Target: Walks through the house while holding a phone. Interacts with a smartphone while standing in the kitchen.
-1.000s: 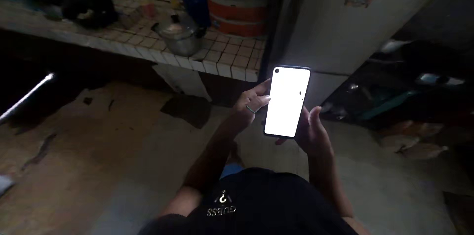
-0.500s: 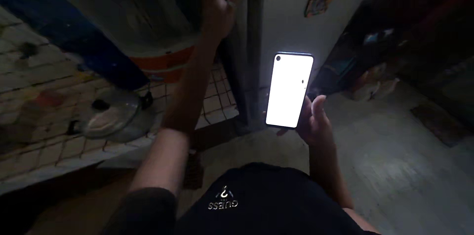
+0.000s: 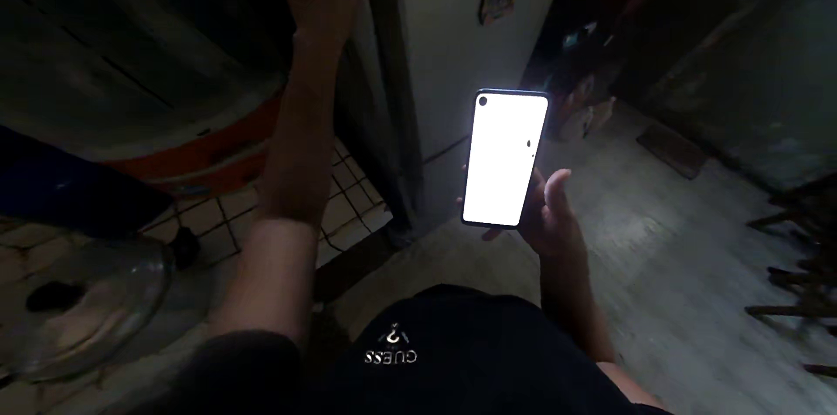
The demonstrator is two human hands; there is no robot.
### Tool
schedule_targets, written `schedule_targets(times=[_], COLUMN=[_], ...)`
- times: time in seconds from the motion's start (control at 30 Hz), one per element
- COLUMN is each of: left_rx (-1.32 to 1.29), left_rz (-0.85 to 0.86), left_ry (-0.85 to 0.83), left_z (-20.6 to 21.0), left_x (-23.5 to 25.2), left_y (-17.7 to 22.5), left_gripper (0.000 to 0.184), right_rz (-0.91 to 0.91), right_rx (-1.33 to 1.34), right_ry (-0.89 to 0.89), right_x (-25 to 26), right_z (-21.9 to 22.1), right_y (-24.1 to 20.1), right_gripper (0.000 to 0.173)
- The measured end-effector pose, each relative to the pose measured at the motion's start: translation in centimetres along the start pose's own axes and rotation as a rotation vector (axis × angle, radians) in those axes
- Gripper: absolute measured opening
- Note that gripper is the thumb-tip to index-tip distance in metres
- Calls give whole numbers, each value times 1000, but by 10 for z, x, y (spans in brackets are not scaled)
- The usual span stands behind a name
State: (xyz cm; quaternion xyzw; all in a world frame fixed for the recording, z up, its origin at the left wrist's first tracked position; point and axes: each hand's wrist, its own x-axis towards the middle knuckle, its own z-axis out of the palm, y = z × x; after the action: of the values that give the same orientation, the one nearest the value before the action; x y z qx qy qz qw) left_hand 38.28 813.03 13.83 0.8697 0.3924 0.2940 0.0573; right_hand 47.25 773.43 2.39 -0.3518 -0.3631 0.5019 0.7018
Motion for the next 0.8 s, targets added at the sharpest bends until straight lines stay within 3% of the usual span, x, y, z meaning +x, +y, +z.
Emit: schedule_targets(times=[0.1,0.4,0.8], left_rx=[3,-36,-16], left_rz=[-9,-76,-69], left_ry=[40,3,-15], left_z=[5,0,3], left_x=[-3,-13,-10], left_y=[4,12,12], left_gripper=[49,35,38], right_rz=[9,-39,-50], right_rx=[-3,23,41], right_ry=[29,-51,-4], right_x=[0,-3,-10], right_z=[1,2,2], right_y=[0,-1,-3], right_gripper=[99,88,89])
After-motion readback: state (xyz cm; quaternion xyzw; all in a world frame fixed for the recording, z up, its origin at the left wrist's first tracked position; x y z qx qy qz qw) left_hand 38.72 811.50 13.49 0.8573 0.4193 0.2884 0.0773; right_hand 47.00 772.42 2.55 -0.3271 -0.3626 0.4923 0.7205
